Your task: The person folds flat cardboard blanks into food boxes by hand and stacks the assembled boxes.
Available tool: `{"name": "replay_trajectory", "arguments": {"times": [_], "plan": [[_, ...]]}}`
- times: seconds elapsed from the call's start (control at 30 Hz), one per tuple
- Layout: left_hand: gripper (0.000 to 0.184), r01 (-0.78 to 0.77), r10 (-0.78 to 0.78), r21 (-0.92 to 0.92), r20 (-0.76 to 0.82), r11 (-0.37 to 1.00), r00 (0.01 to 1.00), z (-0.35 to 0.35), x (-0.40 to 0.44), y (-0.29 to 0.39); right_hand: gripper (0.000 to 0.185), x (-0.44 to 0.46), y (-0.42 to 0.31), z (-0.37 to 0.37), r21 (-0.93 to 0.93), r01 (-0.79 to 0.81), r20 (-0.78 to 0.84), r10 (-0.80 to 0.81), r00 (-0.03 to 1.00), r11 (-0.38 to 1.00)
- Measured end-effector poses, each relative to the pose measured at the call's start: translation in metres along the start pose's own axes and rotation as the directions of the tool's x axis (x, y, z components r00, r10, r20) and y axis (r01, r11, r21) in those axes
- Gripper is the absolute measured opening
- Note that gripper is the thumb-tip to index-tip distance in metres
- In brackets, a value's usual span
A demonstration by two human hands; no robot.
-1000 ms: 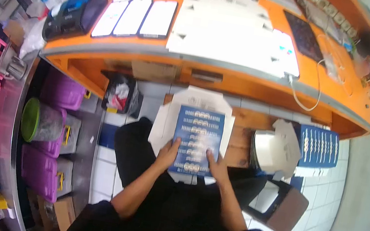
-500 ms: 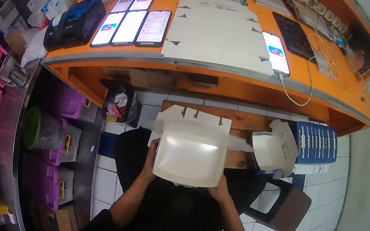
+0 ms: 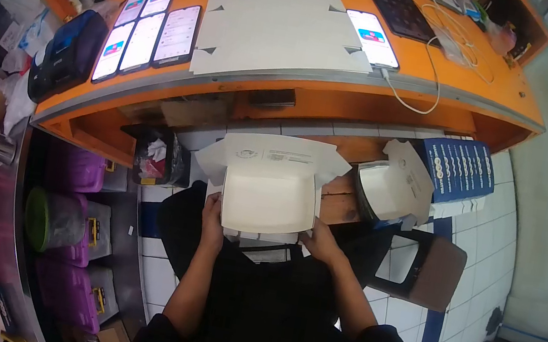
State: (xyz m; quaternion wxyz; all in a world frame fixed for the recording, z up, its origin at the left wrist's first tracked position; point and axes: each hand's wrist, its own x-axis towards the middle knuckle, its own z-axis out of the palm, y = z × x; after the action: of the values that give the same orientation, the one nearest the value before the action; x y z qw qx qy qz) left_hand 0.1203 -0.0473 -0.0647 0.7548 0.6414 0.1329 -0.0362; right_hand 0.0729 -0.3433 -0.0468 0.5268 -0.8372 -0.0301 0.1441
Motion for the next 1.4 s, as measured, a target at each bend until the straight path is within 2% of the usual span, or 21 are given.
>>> {"name": "replay_trajectory", "arguments": {"times": [0.07, 0.1, 0.13, 0.17, 0.2, 0.3, 0.33, 0.4, 0.53, 0.63, 0.7, 0.8, 0.83, 0.9, 0.93, 1.0, 1.07, 1.1, 1.17, 1.3, 1.4], "plan": [[0.025, 0.004, -0.004, 0.02, -0.021, 1.0, 1.0, -0.002, 0.0, 0.001, 0.068, -0.003, 0.008, -0.01, 0.008, 0.0, -0.003, 0.0, 1.0, 1.0], [0.025, 0.001, -0.001, 0.019, -0.029, 1.0, 1.0, -0.001, -0.001, 0.005, 0.067, -0.005, 0.017, -0.018, -0.324, -0.062, -0.18, 0.003, 0.984, 0.944], [0.025, 0.028, -0.028, 0.009, -0.054, 1.0, 0.998, 0.002, -0.004, 0.013, 0.065, -0.006, 0.023, -0.027, -0.602, -0.172, -0.342, -0.058, 0.938, 0.78], [0.025, 0.055, -0.056, -0.004, -0.079, 0.998, 0.995, 0.003, -0.005, 0.017, 0.065, -0.008, 0.029, -0.037, -0.675, -0.29, -0.448, -0.066, 0.891, 0.678], [0.025, 0.052, -0.052, -0.006, -0.087, 0.999, 0.995, 0.001, -0.004, 0.015, 0.065, -0.008, 0.039, -0.049, -0.679, -0.281, -0.442, -0.071, 0.894, 0.679], [0.024, 0.04, -0.046, -0.075, -0.075, 0.996, 0.996, -0.004, -0.003, 0.006, 0.052, -0.004, 0.067, -0.078, -0.795, -0.526, -0.599, -0.26, 0.757, 0.301], [0.024, 0.041, -0.046, -0.066, -0.072, 0.997, 0.996, -0.004, -0.003, 0.006, 0.052, -0.004, 0.065, -0.084, -0.797, -0.524, -0.597, -0.267, 0.756, 0.3], [0.023, 0.033, -0.038, -0.065, -0.082, 0.997, 0.996, -0.001, -0.003, 0.012, 0.042, -0.004, 0.053, -0.099, -0.713, -0.58, -0.551, 0.198, 0.811, 0.393], [0.023, -0.001, -0.004, -0.028, -0.149, 1.0, 0.989, 0.0, -0.007, 0.019, 0.032, -0.011, 0.043, -0.102, -0.712, -0.574, -0.561, 0.165, 0.811, 0.404], [0.024, -0.077, 0.069, -0.016, -0.29, 0.997, 0.955, 0.001, -0.01, 0.026, 0.031, -0.019, 0.033, -0.096, -0.708, -0.539, -0.605, 0.002, 0.797, 0.456], [0.025, -0.138, 0.124, -0.009, -0.377, 0.99, 0.918, 0.005, -0.02, 0.046, 0.031, -0.029, 0.038, -0.093, -0.772, -0.474, -0.63, -0.404, 0.663, 0.425], [0.02, -0.412, 0.473, 0.233, -0.468, 0.881, 0.746, 0.019, -0.039, 0.088, 0.042, -0.052, 0.008, -0.08, -0.715, -0.467, -0.693, -0.44, 0.571, 0.521], [0.02, -0.409, 0.47, 0.233, -0.473, 0.883, 0.745, 0.024, -0.047, 0.1, 0.042, -0.06, 0.001, -0.078, -0.718, -0.463, -0.689, -0.44, 0.575, 0.519], [0.021, -0.621, 0.691, 0.312, -0.227, 0.72, 0.687, 0.031, -0.067, 0.122, 0.032, -0.075, -0.013, -0.078, -0.737, -0.457, -0.674, -0.592, 0.441, 0.498], [0.02, -0.682, 0.758, 0.407, -0.045, 0.608, 0.65, 0.033, -0.079, 0.136, 0.037, -0.082, -0.025, -0.076, -0.771, -0.373, -0.634, -0.672, 0.382, 0.516], [0.025, -0.821, 0.808, 0.374, 0.244, 0.432, 0.537, 0.056, -0.093, 0.167, 0.04, -0.084, -0.072, -0.07, -0.825, -0.287, -0.563, -0.746, 0.355, 0.486], [0.046, -0.83, 0.727, 0.302, 0.4, 0.469, 0.557, 0.088, -0.108, 0.211, 0.044, -0.083, -0.09, -0.07, -0.895, -0.149, -0.446, -0.851, 0.277, 0.421], [0.046, -0.832, 0.732, 0.297, 0.397, 0.468, 0.553, 0.098, -0.109, 0.207, 0.044, -0.084, -0.096, -0.068, -0.902, -0.111, -0.432, -0.86, 0.272, 0.418], [0.081, -0.778, 0.625, 0.233, 0.482, 0.584, 0.614, 0.112, -0.113, 0.195, 0.045, -0.087, -0.099, -0.065, -0.902, -0.036, -0.423, -0.866, 0.268, 0.43], [0.089, -0.653, 0.493, 0.221, 0.495, 0.724, 0.715, 0.111, -0.115, 0.187, 0.047, -0.095, -0.104, -0.065, -0.869, 0.062, -0.448, -0.836, 0.317, 0.49], [0.086, -0.638, 0.465, 0.268, 0.495, 0.722, 0.734, 0.101, -0.115, 0.185, 0.051, -0.101, -0.103, -0.065, -0.796, 0.142, -0.507, -0.777, 0.372, 0.588]]}}
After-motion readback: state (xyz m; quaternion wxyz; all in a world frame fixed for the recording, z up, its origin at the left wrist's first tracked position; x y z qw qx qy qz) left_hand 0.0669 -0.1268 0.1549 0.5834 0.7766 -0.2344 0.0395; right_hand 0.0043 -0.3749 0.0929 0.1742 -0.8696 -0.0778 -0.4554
